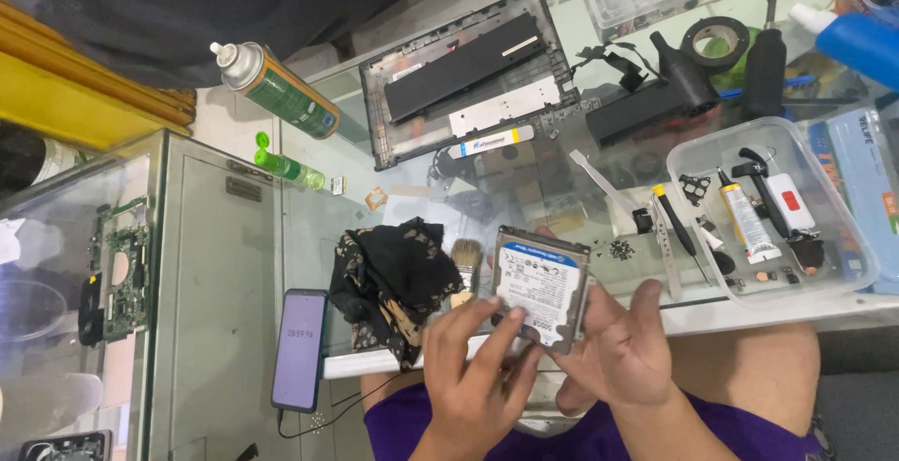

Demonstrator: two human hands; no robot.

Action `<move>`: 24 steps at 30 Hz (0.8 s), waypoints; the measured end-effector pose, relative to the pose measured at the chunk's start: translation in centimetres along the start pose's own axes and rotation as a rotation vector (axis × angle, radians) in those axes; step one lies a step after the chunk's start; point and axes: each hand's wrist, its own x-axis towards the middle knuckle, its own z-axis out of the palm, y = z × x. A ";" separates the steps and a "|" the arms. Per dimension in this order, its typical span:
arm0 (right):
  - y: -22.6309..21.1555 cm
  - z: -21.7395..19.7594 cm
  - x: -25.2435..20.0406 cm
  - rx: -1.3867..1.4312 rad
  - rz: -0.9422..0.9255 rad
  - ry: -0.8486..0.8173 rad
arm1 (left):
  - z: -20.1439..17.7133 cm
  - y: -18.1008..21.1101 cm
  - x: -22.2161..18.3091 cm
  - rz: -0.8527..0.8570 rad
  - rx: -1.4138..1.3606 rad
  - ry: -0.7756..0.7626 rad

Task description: Cleaning a laptop hard drive with a brush and cleaning spray on a repair bench.

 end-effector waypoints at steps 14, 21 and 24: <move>-0.4 0.1 1.1 -0.555 0.060 0.289 | 0.9 -0.4 -0.1 -0.217 -0.295 -0.008; -0.3 -0.8 2.2 -0.939 0.099 0.725 | 1.8 -2.0 -2.5 -0.945 -0.783 0.054; -0.1 -2.1 1.9 -0.862 0.006 0.749 | 3.8 -2.7 -4.0 -1.516 -1.053 0.210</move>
